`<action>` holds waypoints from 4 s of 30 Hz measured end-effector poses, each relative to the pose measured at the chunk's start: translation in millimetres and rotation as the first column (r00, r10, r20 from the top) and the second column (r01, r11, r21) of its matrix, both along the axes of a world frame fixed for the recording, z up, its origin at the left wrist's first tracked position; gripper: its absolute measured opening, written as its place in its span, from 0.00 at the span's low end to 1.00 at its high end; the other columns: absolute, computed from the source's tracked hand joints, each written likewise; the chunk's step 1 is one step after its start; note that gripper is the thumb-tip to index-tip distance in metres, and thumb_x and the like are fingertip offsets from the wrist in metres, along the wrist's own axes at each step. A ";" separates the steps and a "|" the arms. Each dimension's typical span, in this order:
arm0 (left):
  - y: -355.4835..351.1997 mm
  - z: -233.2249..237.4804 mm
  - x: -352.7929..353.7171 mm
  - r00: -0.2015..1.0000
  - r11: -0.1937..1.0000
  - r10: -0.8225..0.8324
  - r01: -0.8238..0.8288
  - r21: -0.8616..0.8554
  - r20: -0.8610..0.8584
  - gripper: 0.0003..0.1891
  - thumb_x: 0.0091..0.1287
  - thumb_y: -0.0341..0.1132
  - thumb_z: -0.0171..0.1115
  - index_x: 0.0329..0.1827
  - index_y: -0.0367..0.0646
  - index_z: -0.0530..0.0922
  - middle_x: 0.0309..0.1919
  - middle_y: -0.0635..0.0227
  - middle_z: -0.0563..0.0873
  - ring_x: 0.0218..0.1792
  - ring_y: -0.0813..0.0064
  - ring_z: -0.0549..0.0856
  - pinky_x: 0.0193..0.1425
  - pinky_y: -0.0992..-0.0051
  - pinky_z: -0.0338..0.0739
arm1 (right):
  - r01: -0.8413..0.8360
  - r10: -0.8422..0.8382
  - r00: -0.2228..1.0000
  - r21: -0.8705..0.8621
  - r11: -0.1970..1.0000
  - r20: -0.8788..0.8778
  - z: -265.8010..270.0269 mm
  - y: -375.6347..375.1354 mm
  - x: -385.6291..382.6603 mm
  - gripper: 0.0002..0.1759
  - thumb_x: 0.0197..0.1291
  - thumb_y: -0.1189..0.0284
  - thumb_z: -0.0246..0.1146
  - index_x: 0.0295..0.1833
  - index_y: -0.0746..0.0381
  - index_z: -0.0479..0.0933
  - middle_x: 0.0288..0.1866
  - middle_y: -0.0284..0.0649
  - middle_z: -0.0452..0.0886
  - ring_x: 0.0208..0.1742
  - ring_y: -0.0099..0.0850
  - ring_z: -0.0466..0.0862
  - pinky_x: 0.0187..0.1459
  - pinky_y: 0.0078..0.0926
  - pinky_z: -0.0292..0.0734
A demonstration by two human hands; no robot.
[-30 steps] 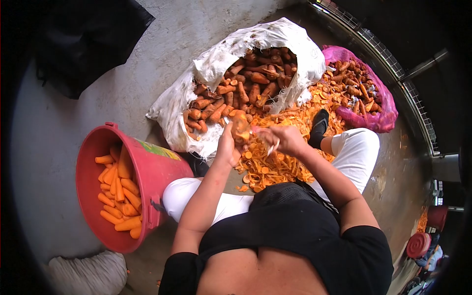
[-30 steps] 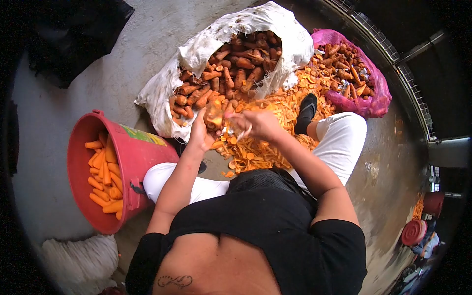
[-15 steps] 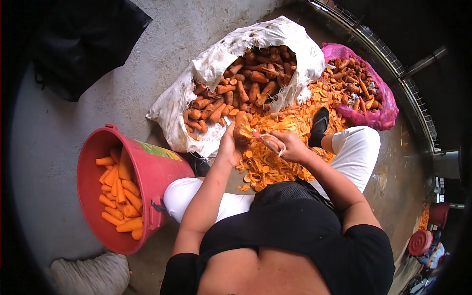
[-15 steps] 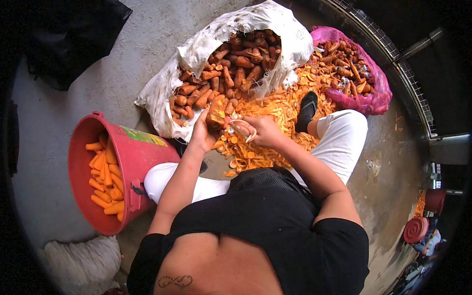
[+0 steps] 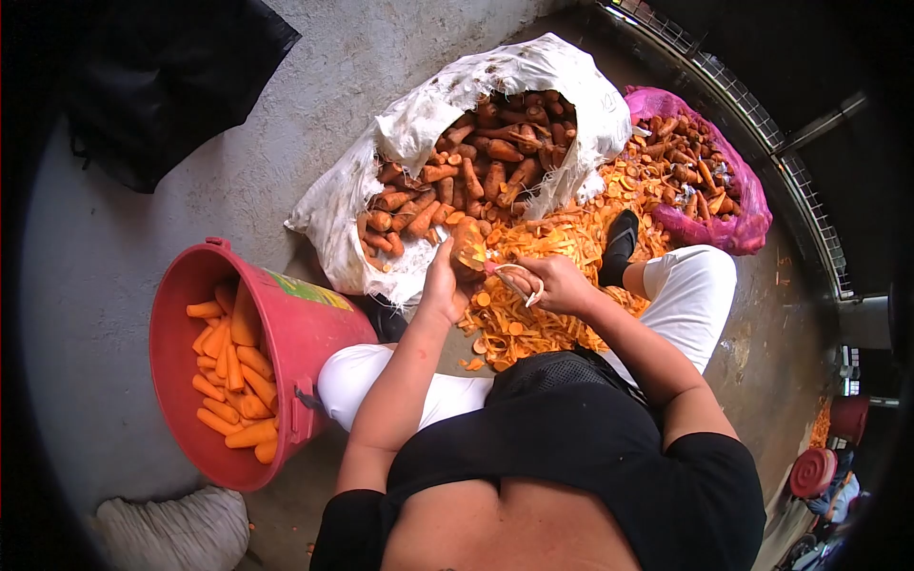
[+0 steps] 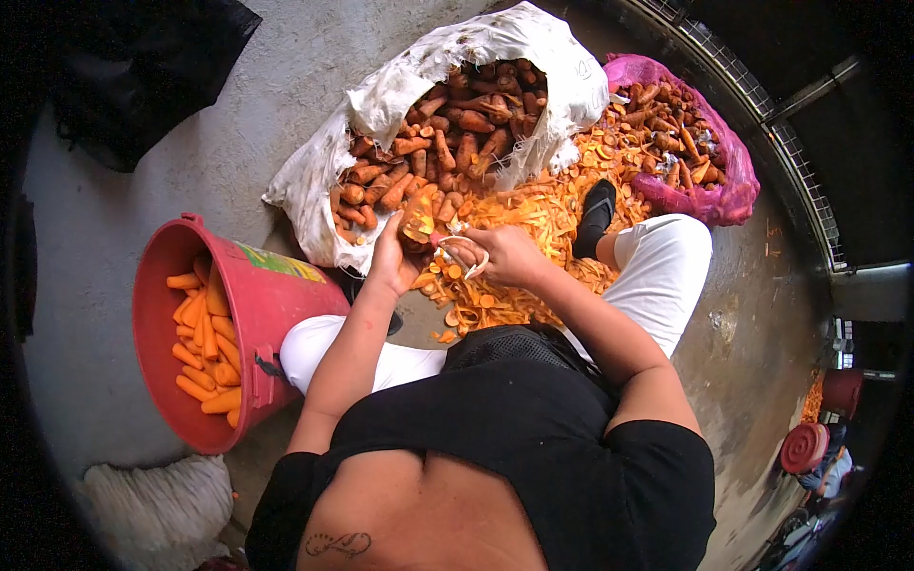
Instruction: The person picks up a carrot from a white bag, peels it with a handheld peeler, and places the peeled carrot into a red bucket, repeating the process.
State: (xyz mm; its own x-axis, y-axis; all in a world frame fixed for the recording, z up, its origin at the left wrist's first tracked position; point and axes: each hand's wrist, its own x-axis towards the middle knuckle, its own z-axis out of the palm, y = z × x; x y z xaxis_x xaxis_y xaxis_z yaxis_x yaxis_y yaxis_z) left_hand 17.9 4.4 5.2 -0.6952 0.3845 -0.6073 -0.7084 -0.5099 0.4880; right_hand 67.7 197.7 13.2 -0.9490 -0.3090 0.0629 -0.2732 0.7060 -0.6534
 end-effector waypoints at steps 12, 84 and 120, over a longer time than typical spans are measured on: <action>-4.0 5.6 11.3 0.974 0.974 -0.203 0.211 0.085 -0.100 0.22 0.72 0.54 0.44 0.52 0.47 0.74 0.32 0.71 0.84 0.27 0.77 0.82 0.22 0.79 0.71 | 0.218 -0.206 0.975 0.156 0.963 -0.087 -22.7 48.6 -26.2 0.22 0.68 0.51 0.53 0.37 0.58 0.79 0.20 0.37 0.79 0.20 0.26 0.80 0.21 0.26 0.76; -6.1 4.1 -3.1 0.987 0.984 -0.147 0.152 0.093 -0.065 0.24 0.74 0.52 0.38 0.52 0.42 0.74 0.33 0.64 0.82 0.25 0.74 0.80 0.22 0.80 0.70 | -0.018 0.018 1.000 0.038 0.999 -0.017 -13.0 24.0 -21.1 0.17 0.59 0.52 0.61 0.35 0.55 0.79 0.22 0.47 0.78 0.24 0.47 0.79 0.27 0.42 0.72; -9.0 -18.8 -15.3 0.964 0.971 -0.236 0.239 0.011 -0.123 0.23 0.75 0.52 0.41 0.58 0.44 0.72 0.36 0.63 0.83 0.31 0.70 0.84 0.32 0.70 0.78 | 0.867 -0.297 0.494 -0.491 0.090 0.817 -87.0 74.2 -62.7 0.40 0.61 0.37 0.53 0.62 0.62 0.69 0.19 0.27 0.66 0.17 0.18 0.61 0.15 0.18 0.56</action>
